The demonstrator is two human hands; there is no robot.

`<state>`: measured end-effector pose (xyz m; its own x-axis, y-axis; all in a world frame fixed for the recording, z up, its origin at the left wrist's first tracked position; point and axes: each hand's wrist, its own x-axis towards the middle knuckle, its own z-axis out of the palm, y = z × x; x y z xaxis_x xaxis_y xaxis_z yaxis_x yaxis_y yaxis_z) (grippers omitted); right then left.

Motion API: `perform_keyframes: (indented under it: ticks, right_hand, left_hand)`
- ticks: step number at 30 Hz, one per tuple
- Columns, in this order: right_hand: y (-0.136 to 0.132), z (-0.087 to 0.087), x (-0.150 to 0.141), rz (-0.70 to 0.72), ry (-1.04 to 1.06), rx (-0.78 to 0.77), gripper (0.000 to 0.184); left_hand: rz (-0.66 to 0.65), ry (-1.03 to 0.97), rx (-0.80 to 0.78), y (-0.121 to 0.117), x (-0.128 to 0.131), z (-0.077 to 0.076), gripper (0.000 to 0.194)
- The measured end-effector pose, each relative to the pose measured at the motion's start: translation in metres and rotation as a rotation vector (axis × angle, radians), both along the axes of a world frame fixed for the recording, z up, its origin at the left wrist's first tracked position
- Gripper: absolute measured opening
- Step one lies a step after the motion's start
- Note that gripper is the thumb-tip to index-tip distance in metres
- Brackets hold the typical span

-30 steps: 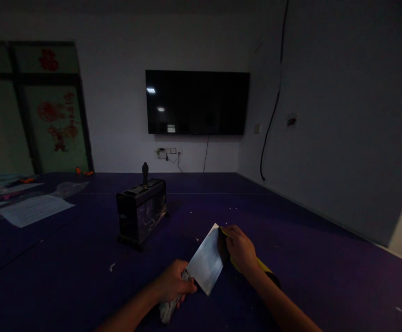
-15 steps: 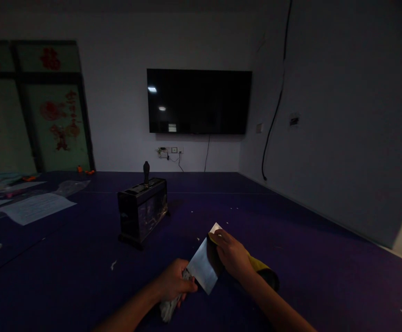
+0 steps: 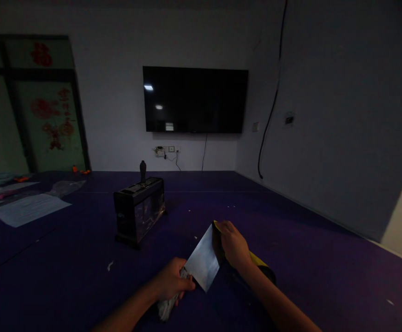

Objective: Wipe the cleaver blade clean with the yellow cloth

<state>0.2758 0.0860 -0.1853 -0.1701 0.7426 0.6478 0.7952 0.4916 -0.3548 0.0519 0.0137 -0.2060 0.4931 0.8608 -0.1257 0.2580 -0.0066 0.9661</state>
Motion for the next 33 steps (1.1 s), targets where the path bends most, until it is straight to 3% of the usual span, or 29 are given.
perform_keyframes:
  ticks: [7,12,24,33]
  right_hand:
    - [-0.010,0.006,-0.001,-0.053,-0.083,-0.047,0.045]
    - [-0.014,0.007,-0.005,-0.030,-0.129,-0.076,0.044]
    - [-0.022,0.012,-0.014,0.018,-0.202,-0.105,0.043]
    - [-0.022,0.010,-0.015,0.063,-0.221,-0.091,0.041]
  left_hand:
    - [0.043,-0.004,-0.005,-0.003,0.003,0.005,0.029]
    - [0.144,-0.028,-0.003,-0.006,0.006,0.009,0.024]
    - [0.226,-0.119,0.028,-0.003,0.006,0.000,0.026]
    - [0.273,-0.180,0.034,-0.004,0.009,0.003,0.025]
